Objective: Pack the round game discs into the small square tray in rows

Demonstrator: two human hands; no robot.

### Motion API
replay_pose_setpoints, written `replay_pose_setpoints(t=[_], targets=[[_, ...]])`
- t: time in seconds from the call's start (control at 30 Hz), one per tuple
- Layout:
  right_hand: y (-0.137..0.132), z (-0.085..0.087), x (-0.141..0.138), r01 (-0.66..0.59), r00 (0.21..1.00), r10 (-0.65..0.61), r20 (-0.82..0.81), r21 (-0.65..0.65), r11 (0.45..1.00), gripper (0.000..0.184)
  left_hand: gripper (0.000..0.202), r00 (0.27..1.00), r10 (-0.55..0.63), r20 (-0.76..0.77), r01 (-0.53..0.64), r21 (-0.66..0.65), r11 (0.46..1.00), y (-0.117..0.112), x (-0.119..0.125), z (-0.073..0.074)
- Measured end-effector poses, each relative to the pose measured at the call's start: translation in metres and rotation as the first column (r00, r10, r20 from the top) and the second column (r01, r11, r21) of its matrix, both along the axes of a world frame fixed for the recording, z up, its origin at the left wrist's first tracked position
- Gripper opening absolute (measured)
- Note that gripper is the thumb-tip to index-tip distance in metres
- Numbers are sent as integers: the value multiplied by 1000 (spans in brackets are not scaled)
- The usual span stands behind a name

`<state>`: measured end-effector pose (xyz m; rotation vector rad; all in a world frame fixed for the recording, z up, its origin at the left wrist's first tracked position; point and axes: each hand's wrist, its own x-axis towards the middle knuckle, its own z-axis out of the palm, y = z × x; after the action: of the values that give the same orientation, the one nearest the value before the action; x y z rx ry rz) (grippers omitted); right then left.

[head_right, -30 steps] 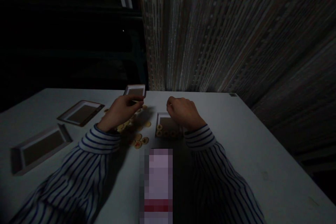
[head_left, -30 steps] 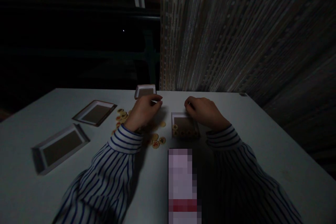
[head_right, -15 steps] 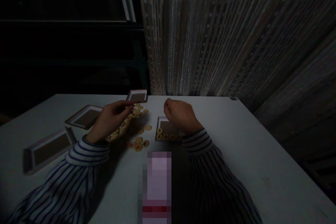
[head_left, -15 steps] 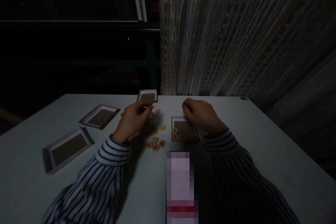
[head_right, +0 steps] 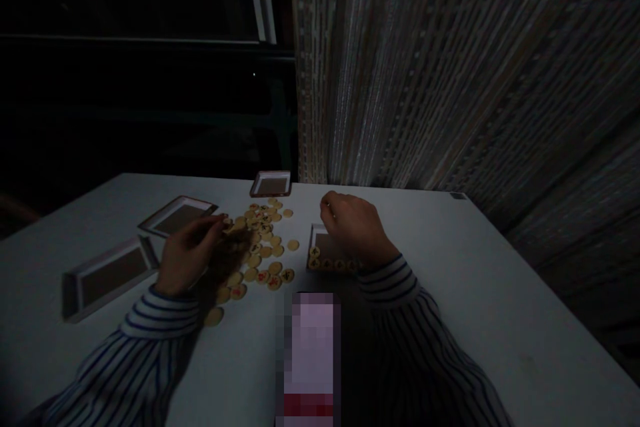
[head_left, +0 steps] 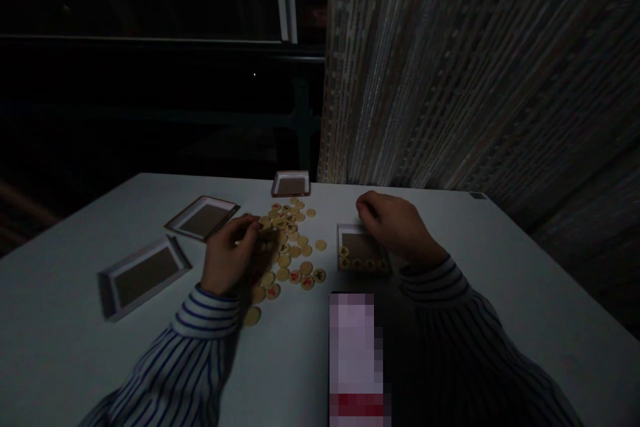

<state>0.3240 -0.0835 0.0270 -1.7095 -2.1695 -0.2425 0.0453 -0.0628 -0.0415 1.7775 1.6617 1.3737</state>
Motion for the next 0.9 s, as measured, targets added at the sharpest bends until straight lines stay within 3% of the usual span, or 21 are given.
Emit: replay_pose_setpoints(t=[0.4,0.9], targets=[[4,-7,-12,-47,998,49,32,-74,996,25,32,993,96,-63,-93,49,994,-2,-10,-14],[5,-13,-18,-105,985,130,113,-206,973,28,31,995,-24,-101,25,9,1000,-5,-2,-19]])
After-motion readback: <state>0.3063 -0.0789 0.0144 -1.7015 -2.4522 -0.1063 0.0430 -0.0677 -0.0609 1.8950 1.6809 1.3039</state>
